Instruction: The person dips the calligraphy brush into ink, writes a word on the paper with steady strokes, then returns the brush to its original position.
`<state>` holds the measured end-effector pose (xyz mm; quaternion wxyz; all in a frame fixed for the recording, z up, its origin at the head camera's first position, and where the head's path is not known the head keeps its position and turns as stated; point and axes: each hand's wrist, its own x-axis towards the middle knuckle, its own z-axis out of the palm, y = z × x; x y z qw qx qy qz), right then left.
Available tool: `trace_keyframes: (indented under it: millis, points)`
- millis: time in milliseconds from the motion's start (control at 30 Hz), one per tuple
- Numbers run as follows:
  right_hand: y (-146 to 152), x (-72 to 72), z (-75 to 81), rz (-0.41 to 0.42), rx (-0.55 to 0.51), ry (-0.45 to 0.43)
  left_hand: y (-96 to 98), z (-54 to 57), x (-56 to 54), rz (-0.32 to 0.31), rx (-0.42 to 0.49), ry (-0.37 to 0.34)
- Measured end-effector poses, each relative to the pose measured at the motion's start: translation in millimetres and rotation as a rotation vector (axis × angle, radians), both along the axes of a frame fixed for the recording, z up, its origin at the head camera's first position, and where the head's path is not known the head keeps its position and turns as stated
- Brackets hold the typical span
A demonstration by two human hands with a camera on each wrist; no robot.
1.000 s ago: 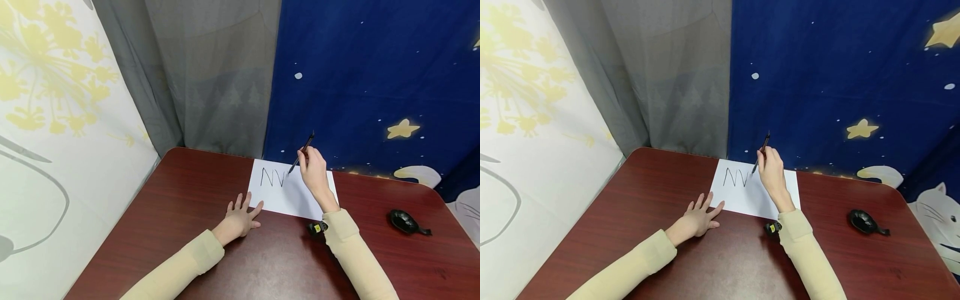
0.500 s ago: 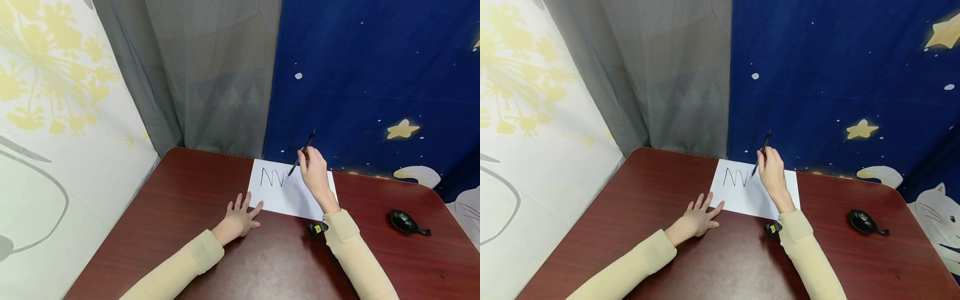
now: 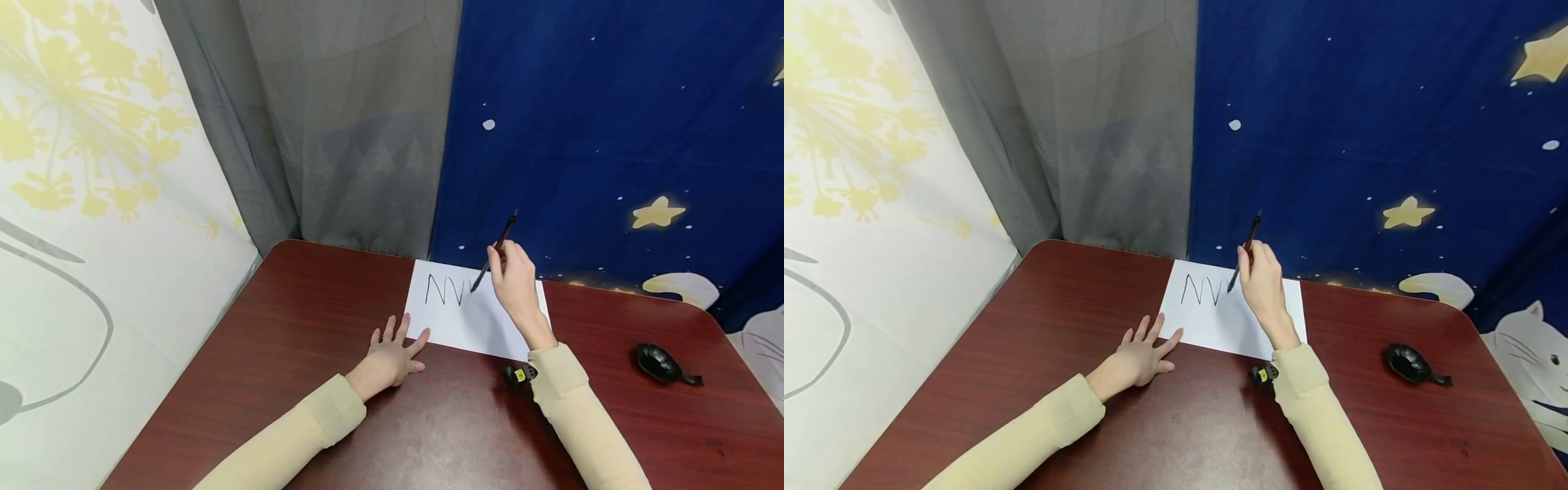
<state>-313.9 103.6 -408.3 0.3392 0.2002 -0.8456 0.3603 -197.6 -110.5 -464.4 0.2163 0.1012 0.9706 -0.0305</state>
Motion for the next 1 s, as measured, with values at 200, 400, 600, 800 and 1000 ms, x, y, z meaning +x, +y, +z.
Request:
trace_keyframes:
  millis: [200,400,600,800,1000]
  points:
    - [0.8,0.9,0.0,-0.001,0.001,-0.008,0.0,-1.2,-0.2,0.007,0.008,0.000]
    - [0.6,1.6,-0.3,0.000,-0.006,-0.009,-1.0,-2.0,0.1,0.012,0.024,0.003]
    - [0.9,2.1,0.7,-0.006,-0.016,-0.006,-0.5,6.4,2.4,0.013,0.018,-0.008]
    - [1.4,3.6,1.2,-0.016,-0.018,-0.009,2.1,25.1,10.8,0.032,0.023,0.000]
    - [2.5,5.2,1.7,-0.016,-0.018,-0.018,1.8,27.0,13.1,0.026,0.019,0.006]
